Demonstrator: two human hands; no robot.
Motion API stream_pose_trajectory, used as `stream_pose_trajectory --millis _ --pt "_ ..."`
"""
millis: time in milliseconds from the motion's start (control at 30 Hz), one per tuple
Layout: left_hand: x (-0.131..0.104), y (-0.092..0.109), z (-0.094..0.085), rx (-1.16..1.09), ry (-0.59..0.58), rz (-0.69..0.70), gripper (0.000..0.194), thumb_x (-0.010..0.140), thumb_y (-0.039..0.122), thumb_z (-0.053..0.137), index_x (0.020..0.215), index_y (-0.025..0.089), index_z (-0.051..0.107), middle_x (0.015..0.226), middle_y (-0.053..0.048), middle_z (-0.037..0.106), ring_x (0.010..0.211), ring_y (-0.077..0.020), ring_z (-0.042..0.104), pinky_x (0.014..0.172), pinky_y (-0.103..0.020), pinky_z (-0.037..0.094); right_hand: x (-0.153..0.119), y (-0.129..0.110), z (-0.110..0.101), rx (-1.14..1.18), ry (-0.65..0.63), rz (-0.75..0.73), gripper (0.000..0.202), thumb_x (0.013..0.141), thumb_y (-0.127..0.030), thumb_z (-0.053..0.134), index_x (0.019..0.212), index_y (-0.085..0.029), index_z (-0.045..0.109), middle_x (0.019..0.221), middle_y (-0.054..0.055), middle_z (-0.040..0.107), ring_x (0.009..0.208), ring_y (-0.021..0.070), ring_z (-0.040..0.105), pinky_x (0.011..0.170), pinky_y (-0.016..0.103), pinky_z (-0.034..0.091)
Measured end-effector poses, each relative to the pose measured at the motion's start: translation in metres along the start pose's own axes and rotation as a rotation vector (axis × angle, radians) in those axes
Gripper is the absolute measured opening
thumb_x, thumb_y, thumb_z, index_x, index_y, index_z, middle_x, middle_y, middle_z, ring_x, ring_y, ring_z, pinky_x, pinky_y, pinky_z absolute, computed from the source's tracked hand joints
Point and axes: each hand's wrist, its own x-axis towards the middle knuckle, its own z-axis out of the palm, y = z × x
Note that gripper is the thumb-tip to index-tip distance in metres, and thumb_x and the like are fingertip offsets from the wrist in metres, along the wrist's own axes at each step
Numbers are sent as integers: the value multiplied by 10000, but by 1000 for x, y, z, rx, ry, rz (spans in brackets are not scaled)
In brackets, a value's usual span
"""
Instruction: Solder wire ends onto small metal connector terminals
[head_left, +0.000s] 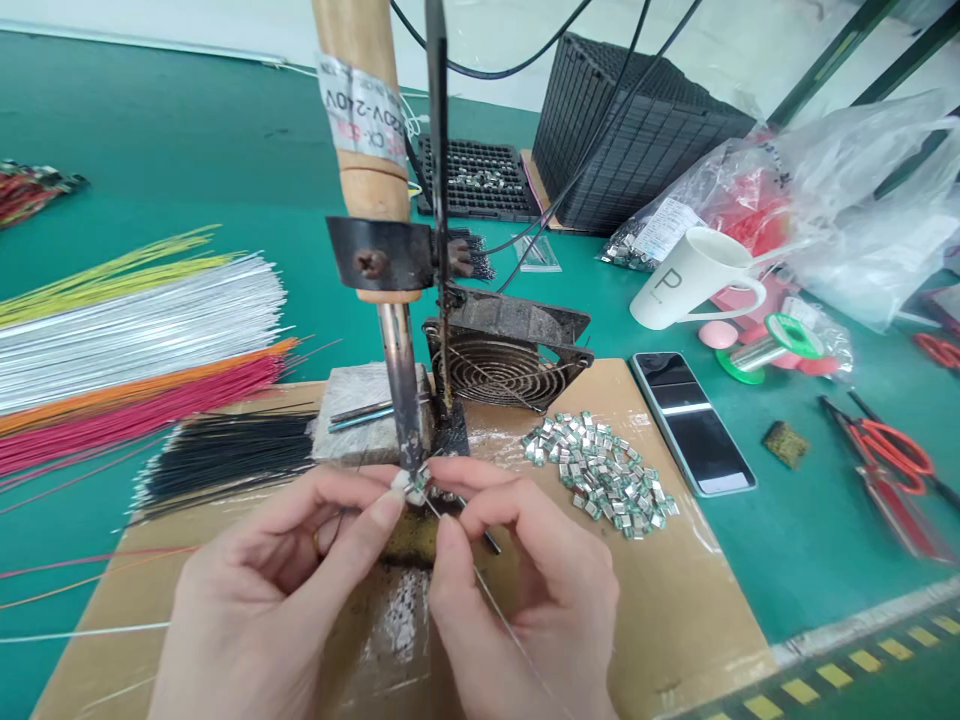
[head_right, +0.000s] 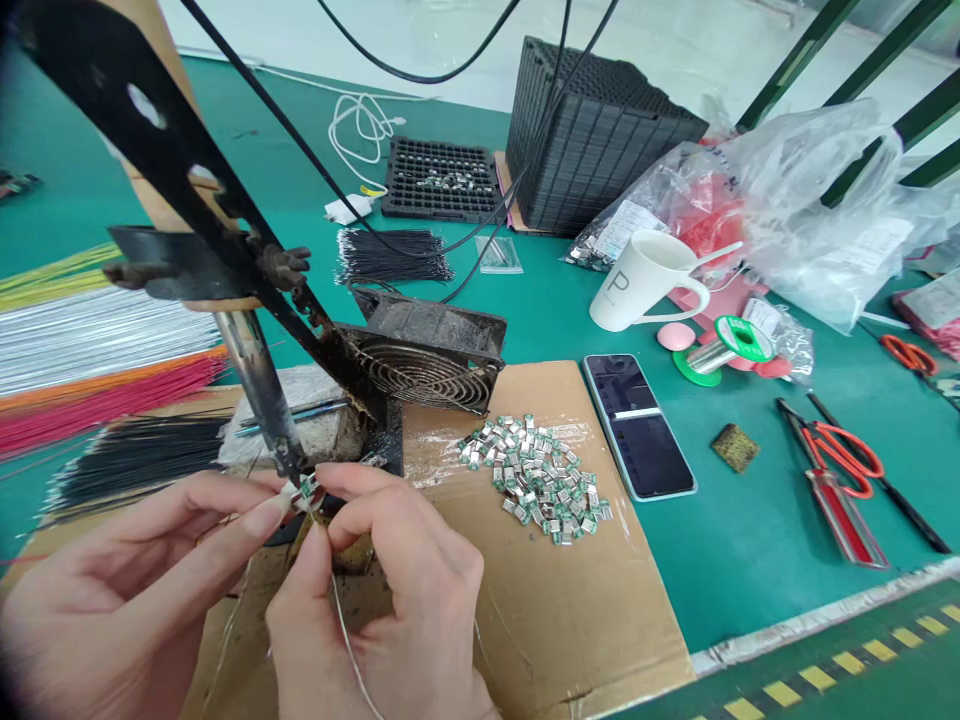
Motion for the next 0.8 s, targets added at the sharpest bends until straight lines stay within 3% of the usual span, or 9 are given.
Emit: stream_pose_trajectory --millis 267,500,633,800 --pt "-4 -3 -4 37 -31 -75 211 777 401 907 834 262 759 965 15 756 864 -174 758 745 -142 634 -3 -1 -3 26 2 36 299 764 66 673 795 -230 660 1079 -78 821 962 83 803 943 126 586" --pt "1 10 10 117 49 -62 380 721 563 855 829 213 754 794 -62 751 786 -293 769 618 -301 663 -8 -4 -5 -25 14 90 314 756 68 687 786 -244 667 1080 -108 830 956 70 804 947 103 566" --pt "4 19 20 116 50 -66 421 730 618 820 833 219 733 753 -54 729 788 -290 767 622 -300 656 -11 -4 -7 -32 20 105 307 749 57 705 792 -246 679 1079 -109 832 947 75 807 942 109 571" --pt "-5 9 10 85 35 -76 354 781 543 834 902 229 723 834 -38 725 850 -260 763 625 -240 638 -14 -2 -10 -23 20 115 292 767 47 683 793 -244 680 1070 -100 833 946 78 807 934 117 572"
